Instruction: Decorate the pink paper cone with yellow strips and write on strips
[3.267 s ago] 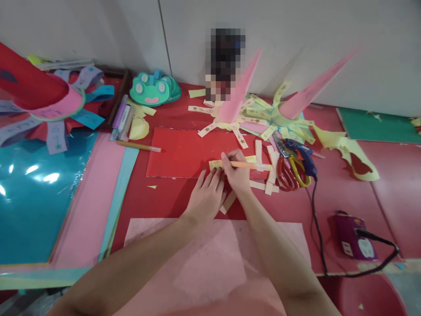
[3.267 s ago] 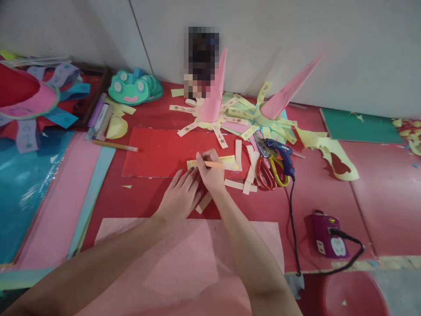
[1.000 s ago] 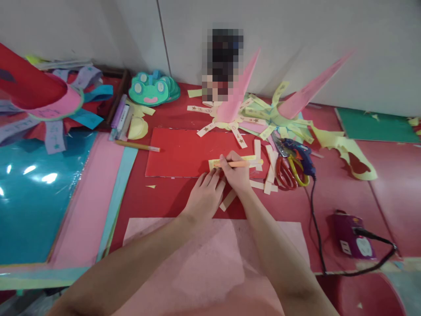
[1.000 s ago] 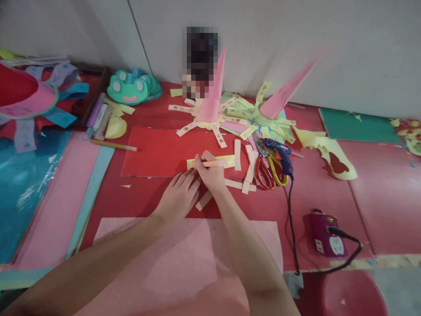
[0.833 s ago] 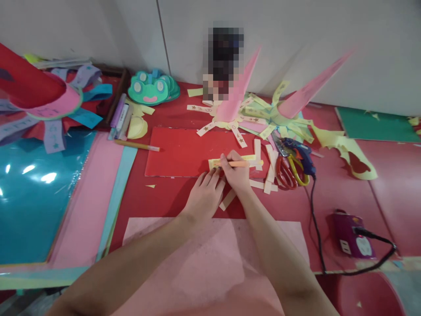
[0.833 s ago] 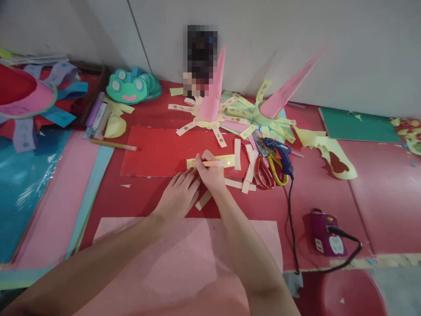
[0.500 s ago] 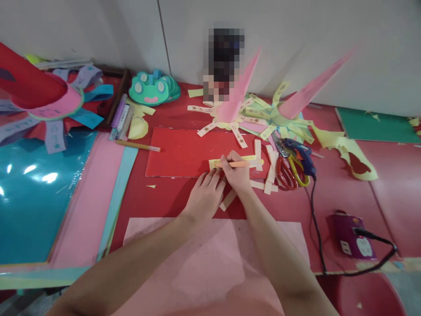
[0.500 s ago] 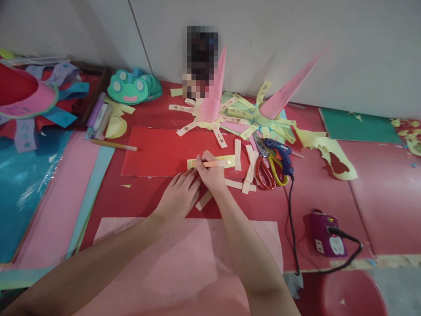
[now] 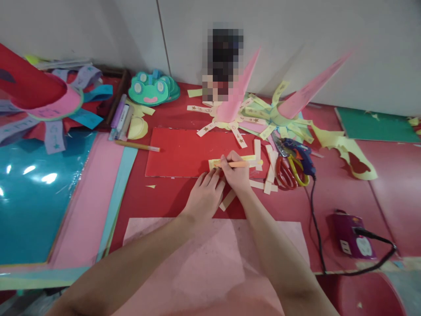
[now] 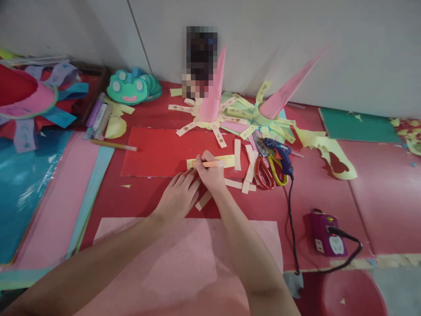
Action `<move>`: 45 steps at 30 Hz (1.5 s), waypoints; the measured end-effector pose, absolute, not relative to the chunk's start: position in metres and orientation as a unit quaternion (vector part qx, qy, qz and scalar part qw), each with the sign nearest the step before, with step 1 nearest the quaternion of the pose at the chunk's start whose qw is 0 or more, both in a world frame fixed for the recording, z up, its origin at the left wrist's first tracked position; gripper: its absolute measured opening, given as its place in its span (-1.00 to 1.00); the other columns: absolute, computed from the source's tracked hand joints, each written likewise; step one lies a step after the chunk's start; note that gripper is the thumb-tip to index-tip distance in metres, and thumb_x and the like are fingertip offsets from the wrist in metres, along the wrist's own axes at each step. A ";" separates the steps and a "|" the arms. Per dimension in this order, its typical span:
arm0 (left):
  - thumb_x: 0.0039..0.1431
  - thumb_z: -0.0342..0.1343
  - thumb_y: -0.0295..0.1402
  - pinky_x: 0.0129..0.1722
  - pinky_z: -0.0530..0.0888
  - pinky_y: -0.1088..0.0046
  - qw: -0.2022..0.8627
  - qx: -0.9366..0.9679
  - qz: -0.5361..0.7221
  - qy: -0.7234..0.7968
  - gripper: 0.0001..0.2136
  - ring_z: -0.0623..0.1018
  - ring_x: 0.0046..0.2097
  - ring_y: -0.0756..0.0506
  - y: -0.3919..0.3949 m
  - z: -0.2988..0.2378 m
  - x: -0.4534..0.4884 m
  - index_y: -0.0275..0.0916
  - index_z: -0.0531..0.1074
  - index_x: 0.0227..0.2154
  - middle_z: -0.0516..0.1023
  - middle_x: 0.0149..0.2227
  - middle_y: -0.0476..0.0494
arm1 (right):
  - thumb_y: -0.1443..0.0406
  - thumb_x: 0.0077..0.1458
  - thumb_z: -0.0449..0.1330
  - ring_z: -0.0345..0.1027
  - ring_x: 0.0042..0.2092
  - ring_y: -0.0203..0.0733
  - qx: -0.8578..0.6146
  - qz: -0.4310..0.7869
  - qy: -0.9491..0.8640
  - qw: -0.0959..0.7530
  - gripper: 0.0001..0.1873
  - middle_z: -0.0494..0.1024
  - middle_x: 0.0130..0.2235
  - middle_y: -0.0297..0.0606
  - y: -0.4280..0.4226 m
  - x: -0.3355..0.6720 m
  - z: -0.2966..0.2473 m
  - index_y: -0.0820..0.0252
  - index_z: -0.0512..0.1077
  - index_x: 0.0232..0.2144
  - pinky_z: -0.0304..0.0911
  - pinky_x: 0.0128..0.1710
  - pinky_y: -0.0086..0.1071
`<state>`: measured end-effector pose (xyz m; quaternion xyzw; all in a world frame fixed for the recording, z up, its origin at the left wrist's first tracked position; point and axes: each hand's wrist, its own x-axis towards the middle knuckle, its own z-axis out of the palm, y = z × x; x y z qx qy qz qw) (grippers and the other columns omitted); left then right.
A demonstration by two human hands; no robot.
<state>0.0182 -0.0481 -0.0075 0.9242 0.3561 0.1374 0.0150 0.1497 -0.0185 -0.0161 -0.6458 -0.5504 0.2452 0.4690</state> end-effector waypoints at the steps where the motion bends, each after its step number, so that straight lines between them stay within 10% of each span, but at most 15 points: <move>1: 0.13 -0.07 -0.50 0.01 0.38 0.22 0.015 0.924 0.135 0.357 -0.74 0.40 0.07 -0.22 -0.048 -0.008 0.018 -0.41 0.37 -0.12 0.41 0.02 -0.34 | 0.23 0.07 0.02 -0.03 -0.60 -0.42 -0.647 0.243 -0.549 0.471 -0.66 0.07 -0.67 -0.51 -0.018 0.150 -0.016 0.13 0.01 -0.65 -0.02 -0.58 -0.48; 45: 0.16 -0.10 -0.50 0.04 0.35 0.20 0.046 0.924 0.115 0.361 -0.72 0.36 0.10 -0.22 -0.048 -0.006 0.018 -0.41 0.34 -0.08 0.38 0.05 -0.36 | 0.22 0.07 0.03 -0.03 -0.60 -0.42 -0.655 0.241 -0.526 0.486 -0.65 0.07 -0.67 -0.51 -0.018 0.149 -0.014 0.13 0.01 -0.66 -0.03 -0.57 -0.47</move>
